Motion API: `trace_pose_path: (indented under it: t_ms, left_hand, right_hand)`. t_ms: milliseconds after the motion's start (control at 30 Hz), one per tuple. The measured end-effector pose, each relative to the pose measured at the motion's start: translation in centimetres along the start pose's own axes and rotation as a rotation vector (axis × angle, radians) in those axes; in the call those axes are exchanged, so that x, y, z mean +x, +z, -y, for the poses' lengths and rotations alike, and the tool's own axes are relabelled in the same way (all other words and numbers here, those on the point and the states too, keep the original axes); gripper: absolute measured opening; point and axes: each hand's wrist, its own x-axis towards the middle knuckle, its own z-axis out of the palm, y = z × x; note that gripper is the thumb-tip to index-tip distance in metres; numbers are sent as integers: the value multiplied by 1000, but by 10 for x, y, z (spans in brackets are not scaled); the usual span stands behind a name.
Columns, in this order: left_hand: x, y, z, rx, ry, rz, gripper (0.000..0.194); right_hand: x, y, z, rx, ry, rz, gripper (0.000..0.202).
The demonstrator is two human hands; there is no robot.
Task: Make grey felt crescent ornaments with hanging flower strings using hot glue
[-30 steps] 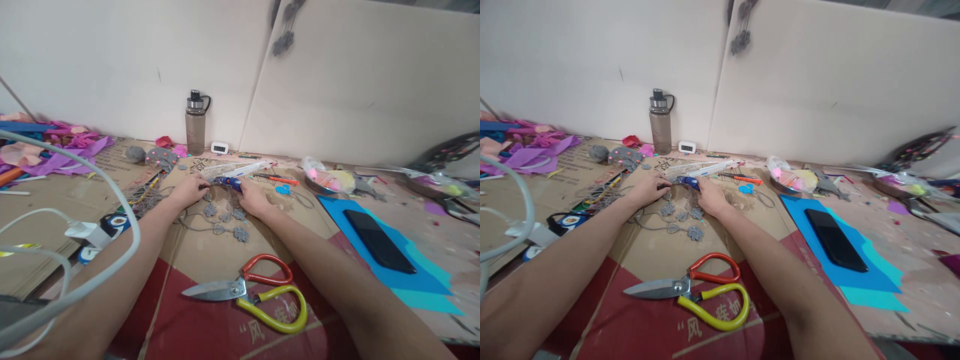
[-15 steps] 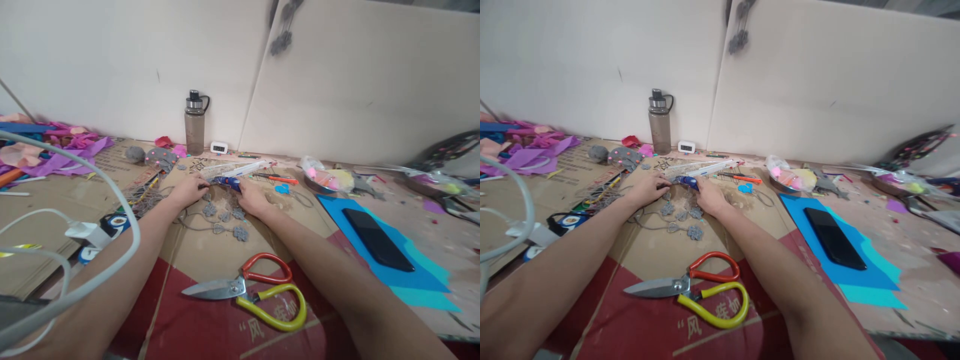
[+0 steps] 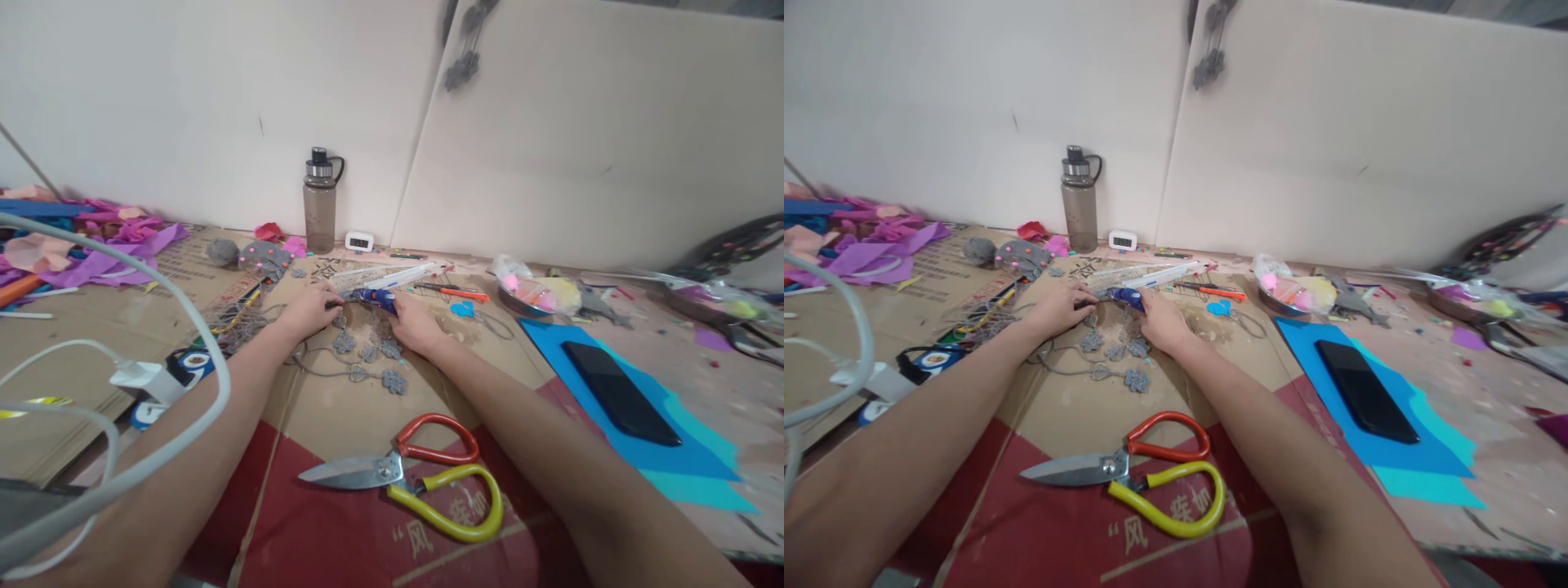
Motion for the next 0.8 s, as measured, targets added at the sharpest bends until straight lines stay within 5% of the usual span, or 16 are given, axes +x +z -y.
trace_pose_path:
  t_ms: [800]
  left_hand:
    - [1, 3, 4, -5, 15, -8, 28]
  right_hand:
    - [-3, 3, -1, 19, -17, -13, 33]
